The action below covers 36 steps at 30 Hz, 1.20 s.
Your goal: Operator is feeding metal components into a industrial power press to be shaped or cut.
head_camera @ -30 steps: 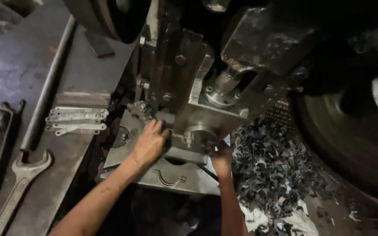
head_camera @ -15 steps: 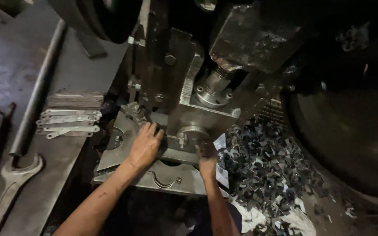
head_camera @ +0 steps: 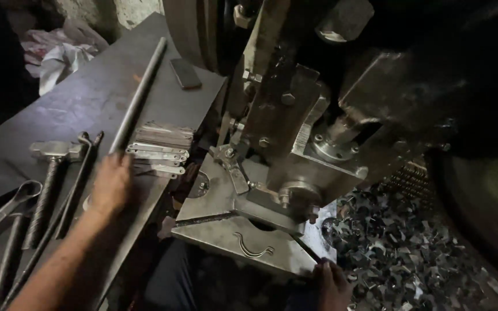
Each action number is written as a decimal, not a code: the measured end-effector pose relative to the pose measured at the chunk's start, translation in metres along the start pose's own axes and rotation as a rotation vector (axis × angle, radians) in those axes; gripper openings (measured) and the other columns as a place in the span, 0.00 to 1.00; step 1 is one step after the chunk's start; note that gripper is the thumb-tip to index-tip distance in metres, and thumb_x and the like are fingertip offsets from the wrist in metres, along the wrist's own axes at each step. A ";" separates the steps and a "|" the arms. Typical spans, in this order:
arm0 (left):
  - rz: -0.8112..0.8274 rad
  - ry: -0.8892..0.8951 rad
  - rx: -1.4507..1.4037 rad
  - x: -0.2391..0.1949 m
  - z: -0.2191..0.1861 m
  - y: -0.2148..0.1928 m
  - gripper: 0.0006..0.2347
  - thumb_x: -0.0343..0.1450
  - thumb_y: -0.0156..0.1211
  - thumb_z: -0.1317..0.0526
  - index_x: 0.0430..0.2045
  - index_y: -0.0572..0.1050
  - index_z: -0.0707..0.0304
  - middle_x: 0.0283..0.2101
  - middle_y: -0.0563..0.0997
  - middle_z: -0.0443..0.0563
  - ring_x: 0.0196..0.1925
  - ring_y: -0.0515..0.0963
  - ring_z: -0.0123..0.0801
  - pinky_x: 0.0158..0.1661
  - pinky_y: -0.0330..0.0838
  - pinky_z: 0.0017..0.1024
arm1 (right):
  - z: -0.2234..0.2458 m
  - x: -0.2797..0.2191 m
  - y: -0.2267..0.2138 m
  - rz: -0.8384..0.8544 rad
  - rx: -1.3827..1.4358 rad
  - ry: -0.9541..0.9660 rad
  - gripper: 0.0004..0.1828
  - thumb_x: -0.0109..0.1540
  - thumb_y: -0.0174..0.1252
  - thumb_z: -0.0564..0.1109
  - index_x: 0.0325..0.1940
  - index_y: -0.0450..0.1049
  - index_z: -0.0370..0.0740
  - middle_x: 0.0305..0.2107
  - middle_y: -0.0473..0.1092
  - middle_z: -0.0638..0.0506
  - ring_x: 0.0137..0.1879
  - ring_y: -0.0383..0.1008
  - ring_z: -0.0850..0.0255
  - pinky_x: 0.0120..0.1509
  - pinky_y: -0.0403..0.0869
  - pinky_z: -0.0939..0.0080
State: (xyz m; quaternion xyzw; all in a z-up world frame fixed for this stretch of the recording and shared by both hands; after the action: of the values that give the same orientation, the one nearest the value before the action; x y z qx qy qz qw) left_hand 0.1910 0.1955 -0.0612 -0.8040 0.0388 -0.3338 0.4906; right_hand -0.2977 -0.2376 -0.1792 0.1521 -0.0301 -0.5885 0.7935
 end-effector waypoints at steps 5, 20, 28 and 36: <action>-0.032 0.231 0.303 0.005 0.091 0.064 0.16 0.75 0.47 0.63 0.55 0.77 0.68 0.56 0.74 0.66 0.54 0.73 0.54 0.52 0.71 0.48 | 0.059 -0.083 0.039 0.125 -0.743 -0.318 0.11 0.65 0.60 0.44 0.46 0.80 0.35 0.28 0.79 0.48 0.35 0.77 0.64 0.42 0.74 0.63; 0.028 0.242 0.345 0.018 0.071 0.034 0.13 0.86 0.43 0.58 0.47 0.77 0.64 0.58 0.70 0.67 0.66 0.66 0.58 0.63 0.60 0.56 | 0.055 -0.113 0.086 0.350 -0.762 -0.131 0.08 0.64 0.59 0.43 0.43 0.81 0.38 0.23 0.79 0.50 0.26 0.76 0.69 0.31 0.74 0.67; -0.007 0.095 -0.050 0.024 0.005 -0.038 0.21 0.61 0.63 0.67 0.51 0.78 0.72 0.54 0.74 0.77 0.51 0.75 0.68 0.50 0.73 0.52 | 0.099 -0.091 0.193 0.396 -0.948 -0.999 0.13 0.63 0.60 0.38 0.52 0.76 0.34 0.39 0.78 0.37 0.44 0.80 0.43 0.46 0.78 0.51; 0.057 -0.104 -0.778 -0.016 -0.100 -0.094 0.08 0.75 0.61 0.68 0.46 0.81 0.68 0.42 0.85 0.53 0.43 0.84 0.31 0.48 0.76 0.27 | 0.055 -0.041 0.201 0.405 -1.255 -1.207 0.17 0.64 0.56 0.41 0.56 0.76 0.35 0.38 0.78 0.39 0.40 0.79 0.43 0.47 0.77 0.43</action>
State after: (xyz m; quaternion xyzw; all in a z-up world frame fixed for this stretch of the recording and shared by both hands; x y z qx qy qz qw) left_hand 0.0961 0.1740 0.0364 -0.9442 0.1600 -0.2394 0.1598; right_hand -0.1366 -0.1577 -0.0658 -0.6539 -0.1412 -0.3252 0.6684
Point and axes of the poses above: each hand's wrist, its own x-axis towards the middle knuckle, its own y-axis out of the palm, z = x × y, the point moved 2 cm from there along x, towards the middle knuckle
